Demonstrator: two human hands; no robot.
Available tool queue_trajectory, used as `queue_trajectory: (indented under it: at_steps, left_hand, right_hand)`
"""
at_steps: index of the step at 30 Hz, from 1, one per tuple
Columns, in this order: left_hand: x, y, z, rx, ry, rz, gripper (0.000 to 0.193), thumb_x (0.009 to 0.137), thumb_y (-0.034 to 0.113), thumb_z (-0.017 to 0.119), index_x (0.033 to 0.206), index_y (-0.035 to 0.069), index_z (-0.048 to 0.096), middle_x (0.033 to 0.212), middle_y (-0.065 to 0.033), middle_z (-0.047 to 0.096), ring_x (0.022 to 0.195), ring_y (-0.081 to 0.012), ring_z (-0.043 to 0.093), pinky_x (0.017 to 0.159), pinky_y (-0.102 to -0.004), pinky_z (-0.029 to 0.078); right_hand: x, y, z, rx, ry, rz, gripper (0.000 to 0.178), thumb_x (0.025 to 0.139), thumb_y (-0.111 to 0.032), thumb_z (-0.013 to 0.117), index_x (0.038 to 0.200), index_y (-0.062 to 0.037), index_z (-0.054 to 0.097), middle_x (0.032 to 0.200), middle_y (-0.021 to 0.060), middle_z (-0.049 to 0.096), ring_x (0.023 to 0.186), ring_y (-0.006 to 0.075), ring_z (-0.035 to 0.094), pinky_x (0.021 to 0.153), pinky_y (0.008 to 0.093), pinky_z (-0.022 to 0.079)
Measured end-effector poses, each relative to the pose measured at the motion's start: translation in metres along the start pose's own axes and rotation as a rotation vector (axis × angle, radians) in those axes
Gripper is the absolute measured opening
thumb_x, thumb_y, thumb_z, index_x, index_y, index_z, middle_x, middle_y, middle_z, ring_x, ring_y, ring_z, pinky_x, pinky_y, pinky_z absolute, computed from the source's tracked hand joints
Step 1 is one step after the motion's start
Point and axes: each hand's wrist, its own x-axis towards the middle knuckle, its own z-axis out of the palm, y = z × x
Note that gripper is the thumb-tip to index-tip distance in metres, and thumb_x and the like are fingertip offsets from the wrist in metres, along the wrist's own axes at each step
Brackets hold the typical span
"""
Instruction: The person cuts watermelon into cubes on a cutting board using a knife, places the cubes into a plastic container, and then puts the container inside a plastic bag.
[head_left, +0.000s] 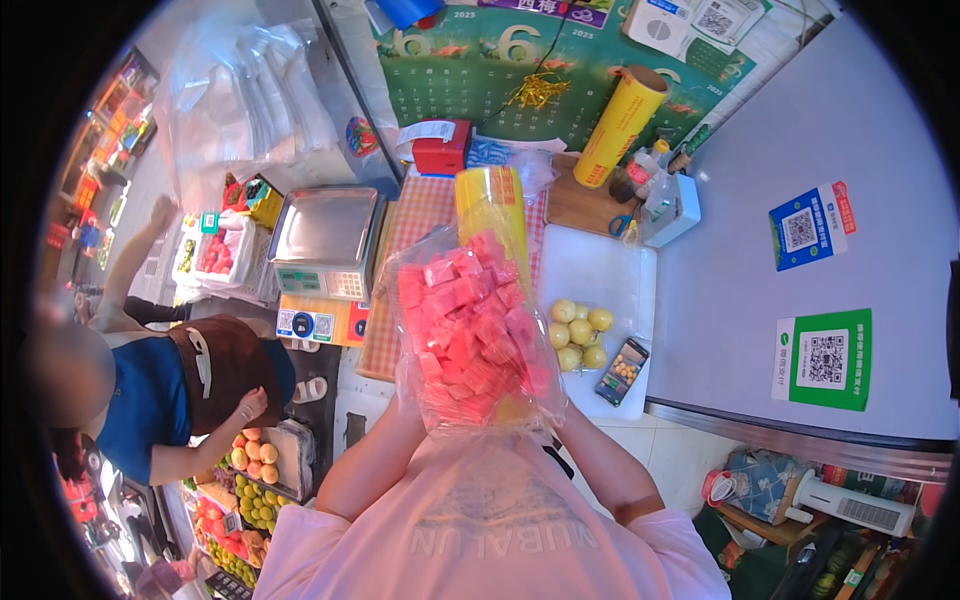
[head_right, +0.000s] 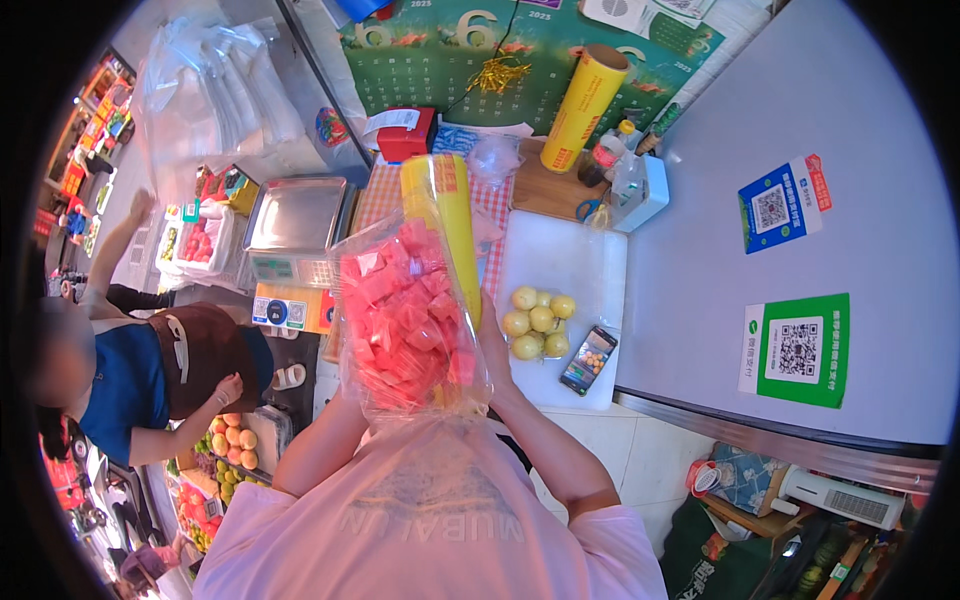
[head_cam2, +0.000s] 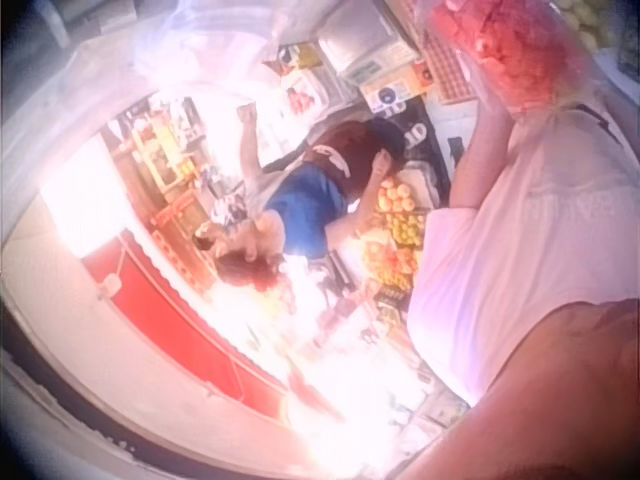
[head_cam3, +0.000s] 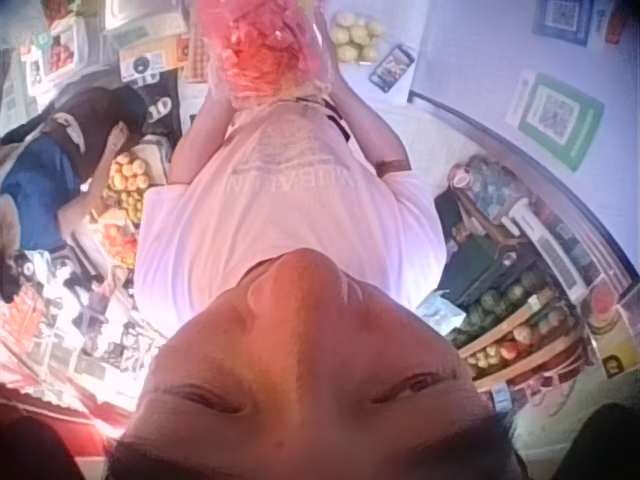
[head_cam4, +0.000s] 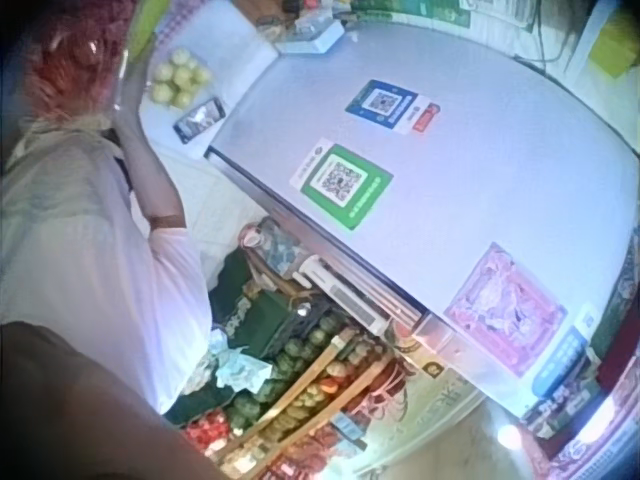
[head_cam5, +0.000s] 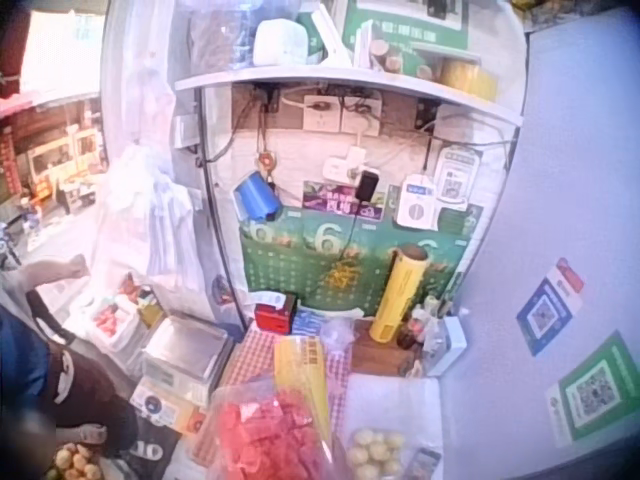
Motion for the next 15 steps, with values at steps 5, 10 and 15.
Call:
queue_trajectory:
  at_steps: [5,10,15]
  left_hand:
    - [0.006,-0.002,0.007,0.016,-0.023,-0.055,0.065,0.095,0.043,0.05,0.144,0.005,0.033,0.143,-0.0152,0.044,0.127,-0.0333,0.048,0.107,-0.0484,0.041]
    - [-0.016,-0.008,0.02,0.016,-0.019,-0.096,0.061,0.096,0.042,0.049,0.143,0.004,0.036,0.141,-0.0153,0.045,0.126,-0.0331,0.049,0.106,-0.0484,0.042]
    - [-0.028,-0.005,0.019,-0.01,-0.012,-0.107,0.057,0.097,0.04,0.047,0.141,0.004,0.038,0.14,-0.0154,0.047,0.124,-0.0329,0.05,0.105,-0.0483,0.043]
  right_hand:
    - [0.047,-0.097,0.026,-0.495,0.401,-0.411,0.067,0.087,-0.029,0.067,0.14,-0.0028,0.034,0.132,0.0185,0.05,0.122,0.0286,0.05,0.1,0.0363,0.04]
    - [0.147,-0.08,-0.028,-0.306,0.508,-0.305,0.07,0.074,-0.03,0.079,0.128,-0.0039,0.043,0.117,0.0165,0.061,0.108,0.0305,0.06,0.092,0.0387,0.046]
    - [0.237,-0.066,-0.105,-0.413,0.67,-0.594,0.073,0.064,-0.021,0.087,0.122,-0.0039,0.046,0.112,0.0115,0.062,0.103,0.0243,0.061,0.09,0.0355,0.048]
